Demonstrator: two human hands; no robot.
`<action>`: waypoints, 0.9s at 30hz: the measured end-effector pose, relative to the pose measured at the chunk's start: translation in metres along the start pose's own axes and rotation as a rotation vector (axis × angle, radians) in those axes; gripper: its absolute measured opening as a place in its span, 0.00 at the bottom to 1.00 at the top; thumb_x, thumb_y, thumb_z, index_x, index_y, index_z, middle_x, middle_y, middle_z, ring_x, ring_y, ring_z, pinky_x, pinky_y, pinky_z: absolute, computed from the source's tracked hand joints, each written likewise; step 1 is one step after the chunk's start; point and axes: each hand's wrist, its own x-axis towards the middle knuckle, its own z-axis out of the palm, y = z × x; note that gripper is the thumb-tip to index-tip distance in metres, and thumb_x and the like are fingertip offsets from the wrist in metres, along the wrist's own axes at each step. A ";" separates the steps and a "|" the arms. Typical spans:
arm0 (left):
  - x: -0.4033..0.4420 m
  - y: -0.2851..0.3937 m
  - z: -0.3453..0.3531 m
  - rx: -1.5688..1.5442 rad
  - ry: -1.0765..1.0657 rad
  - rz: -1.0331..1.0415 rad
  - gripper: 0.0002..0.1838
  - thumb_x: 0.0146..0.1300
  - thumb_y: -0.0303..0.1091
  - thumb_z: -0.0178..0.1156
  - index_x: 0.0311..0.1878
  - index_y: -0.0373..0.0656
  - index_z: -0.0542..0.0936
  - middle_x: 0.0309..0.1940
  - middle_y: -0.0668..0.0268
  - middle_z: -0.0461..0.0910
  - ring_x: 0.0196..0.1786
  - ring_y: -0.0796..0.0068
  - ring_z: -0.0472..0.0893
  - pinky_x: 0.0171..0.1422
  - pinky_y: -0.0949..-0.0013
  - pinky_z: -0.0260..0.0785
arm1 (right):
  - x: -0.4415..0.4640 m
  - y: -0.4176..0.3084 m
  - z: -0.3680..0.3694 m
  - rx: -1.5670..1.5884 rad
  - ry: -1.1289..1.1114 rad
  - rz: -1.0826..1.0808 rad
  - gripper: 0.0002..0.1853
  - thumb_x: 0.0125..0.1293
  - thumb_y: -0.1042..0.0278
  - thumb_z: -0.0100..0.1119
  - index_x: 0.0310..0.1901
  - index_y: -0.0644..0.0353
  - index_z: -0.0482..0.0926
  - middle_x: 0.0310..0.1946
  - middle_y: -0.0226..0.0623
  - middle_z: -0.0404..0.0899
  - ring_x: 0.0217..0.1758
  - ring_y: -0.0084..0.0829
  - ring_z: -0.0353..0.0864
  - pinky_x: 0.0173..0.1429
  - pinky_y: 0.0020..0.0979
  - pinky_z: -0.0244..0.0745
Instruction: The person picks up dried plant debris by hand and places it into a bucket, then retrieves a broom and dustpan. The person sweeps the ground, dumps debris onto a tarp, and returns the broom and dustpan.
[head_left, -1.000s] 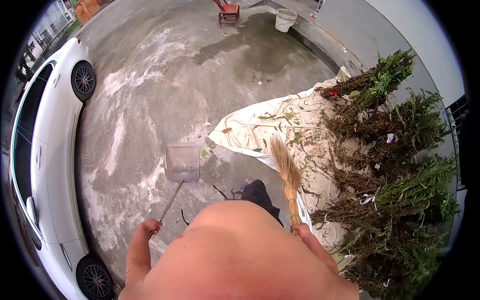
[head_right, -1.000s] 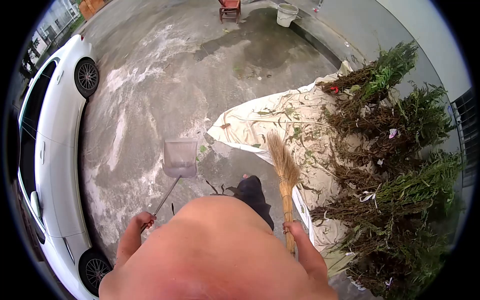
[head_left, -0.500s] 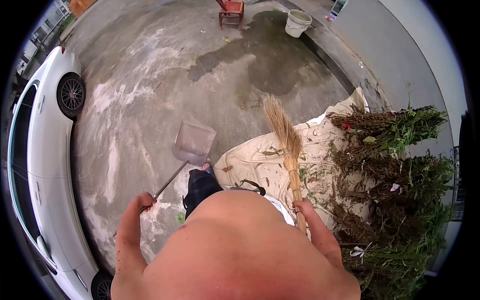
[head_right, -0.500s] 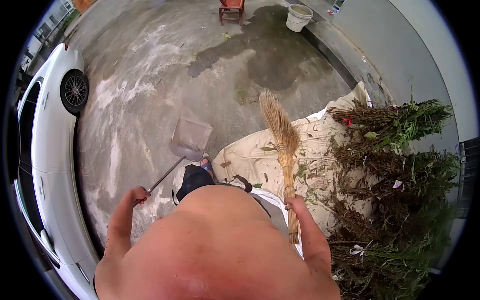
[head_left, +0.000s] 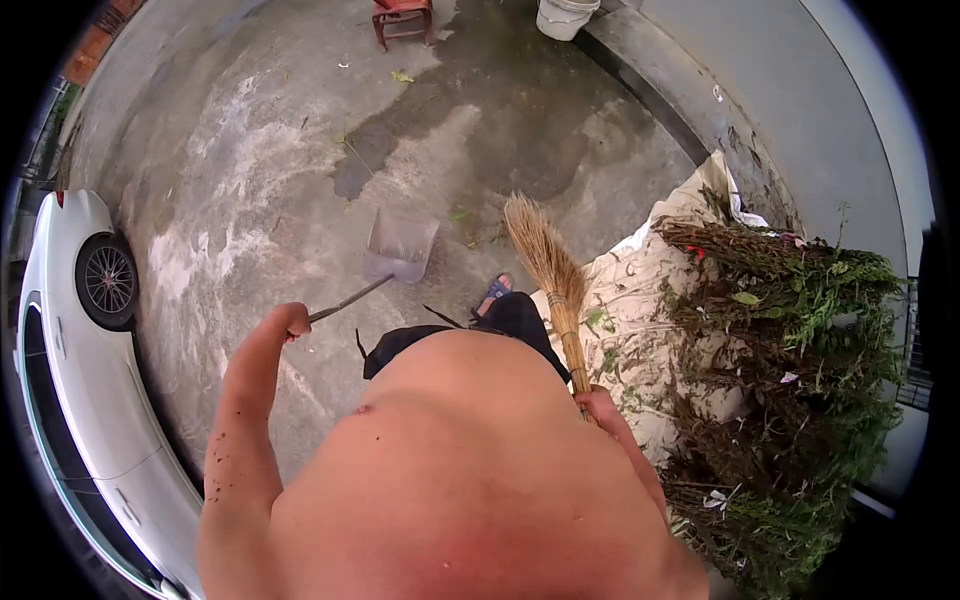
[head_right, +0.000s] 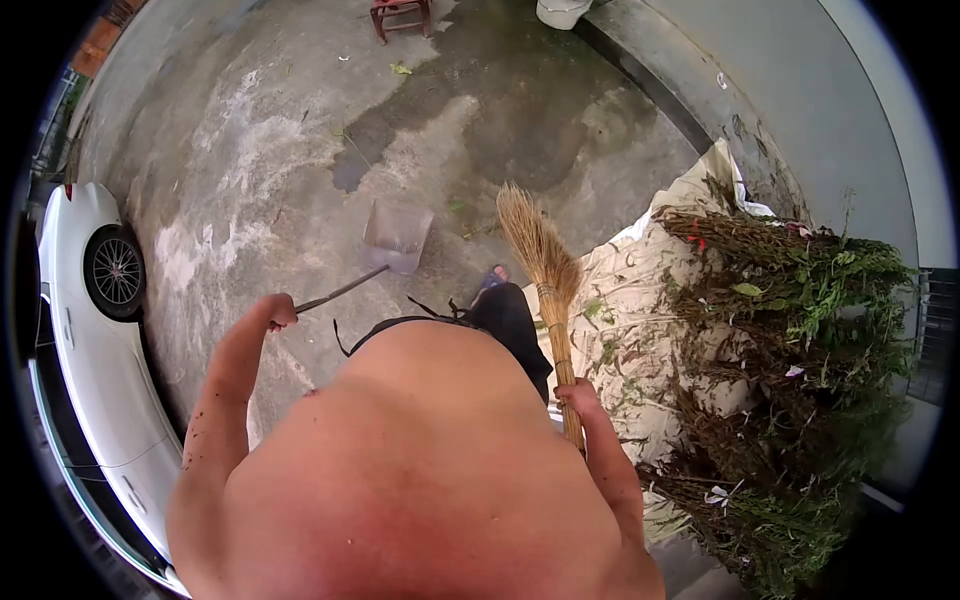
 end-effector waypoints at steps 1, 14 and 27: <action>0.014 0.011 -0.025 0.032 0.036 0.003 0.08 0.51 0.28 0.53 0.25 0.32 0.75 0.18 0.59 0.75 0.19 0.70 0.74 0.22 0.67 0.67 | 0.017 -0.007 -0.007 -0.005 -0.002 -0.012 0.14 0.41 0.72 0.60 0.31 0.70 0.72 0.21 0.38 0.72 0.18 0.29 0.72 0.21 0.29 0.70; 0.065 0.154 -0.292 0.105 -0.163 0.033 0.04 0.45 0.23 0.55 0.23 0.32 0.77 0.18 0.59 0.76 0.19 0.70 0.76 0.24 0.67 0.68 | 0.187 -0.346 -0.061 -0.401 0.031 -0.209 0.15 0.43 0.72 0.60 0.34 0.68 0.71 0.21 0.36 0.72 0.20 0.28 0.72 0.23 0.30 0.71; 0.139 0.298 -0.494 -0.237 -0.293 0.276 0.04 0.46 0.23 0.51 0.25 0.31 0.71 0.16 0.60 0.71 0.16 0.71 0.71 0.18 0.68 0.63 | 0.372 -0.645 -0.004 -0.504 0.044 -0.284 0.21 0.39 0.69 0.63 0.36 0.73 0.73 0.26 0.47 0.76 0.23 0.33 0.77 0.27 0.33 0.73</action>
